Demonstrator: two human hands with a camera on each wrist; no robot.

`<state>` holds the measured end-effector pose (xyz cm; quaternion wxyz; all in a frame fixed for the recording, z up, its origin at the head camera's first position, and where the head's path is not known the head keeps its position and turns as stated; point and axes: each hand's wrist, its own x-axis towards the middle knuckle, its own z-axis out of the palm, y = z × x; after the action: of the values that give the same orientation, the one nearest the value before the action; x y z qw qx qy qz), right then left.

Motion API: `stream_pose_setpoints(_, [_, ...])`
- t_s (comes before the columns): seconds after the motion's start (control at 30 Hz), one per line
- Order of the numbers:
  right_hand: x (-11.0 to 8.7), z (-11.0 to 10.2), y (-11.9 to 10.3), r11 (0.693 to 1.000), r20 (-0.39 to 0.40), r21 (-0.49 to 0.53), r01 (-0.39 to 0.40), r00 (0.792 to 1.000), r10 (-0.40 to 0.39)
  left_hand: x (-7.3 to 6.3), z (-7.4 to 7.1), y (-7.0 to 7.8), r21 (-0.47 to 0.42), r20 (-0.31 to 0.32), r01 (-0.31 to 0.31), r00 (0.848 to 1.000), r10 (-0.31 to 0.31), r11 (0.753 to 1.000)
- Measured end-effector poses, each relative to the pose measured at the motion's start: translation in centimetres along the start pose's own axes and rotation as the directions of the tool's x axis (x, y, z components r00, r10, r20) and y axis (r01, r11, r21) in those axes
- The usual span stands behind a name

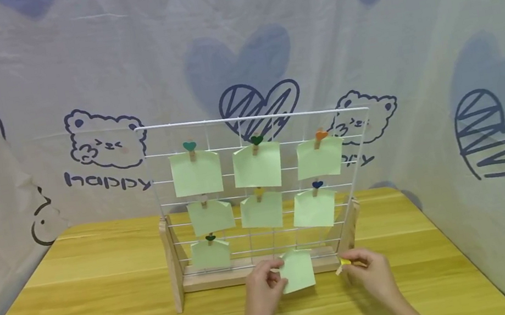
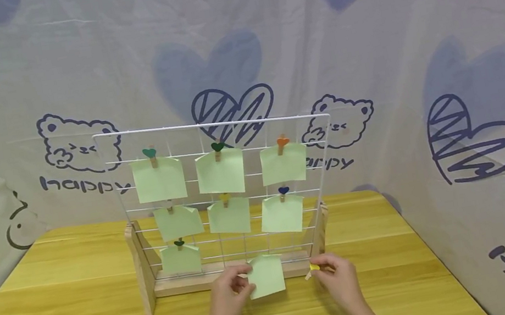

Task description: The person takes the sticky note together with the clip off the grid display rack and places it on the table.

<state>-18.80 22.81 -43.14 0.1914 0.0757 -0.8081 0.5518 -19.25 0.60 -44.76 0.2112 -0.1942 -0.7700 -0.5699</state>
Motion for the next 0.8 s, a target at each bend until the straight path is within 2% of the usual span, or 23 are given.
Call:
stream_pose_setpoints(0.27, [-0.1,-1.3,0.9,0.992,0.043,-0.112,-0.060,0.997,0.065,-0.2,0.7,-0.2,-0.011,0.027,0.006,1.000,-0.006,1.000])
stream_pose_setpoints(0.5, [0.0,-2.1,1.2,0.980,0.056,-0.133,-0.148,0.986,0.157,-0.4,1.2,0.0,-0.002,0.066,0.047,0.997,-0.047,0.999])
stream_pose_setpoints(0.8, [0.2,-2.6,2.0,0.965,0.069,-0.169,-0.202,0.974,0.217,-0.5,1.8,0.1,-0.011,0.107,0.065,0.992,-0.064,0.998])
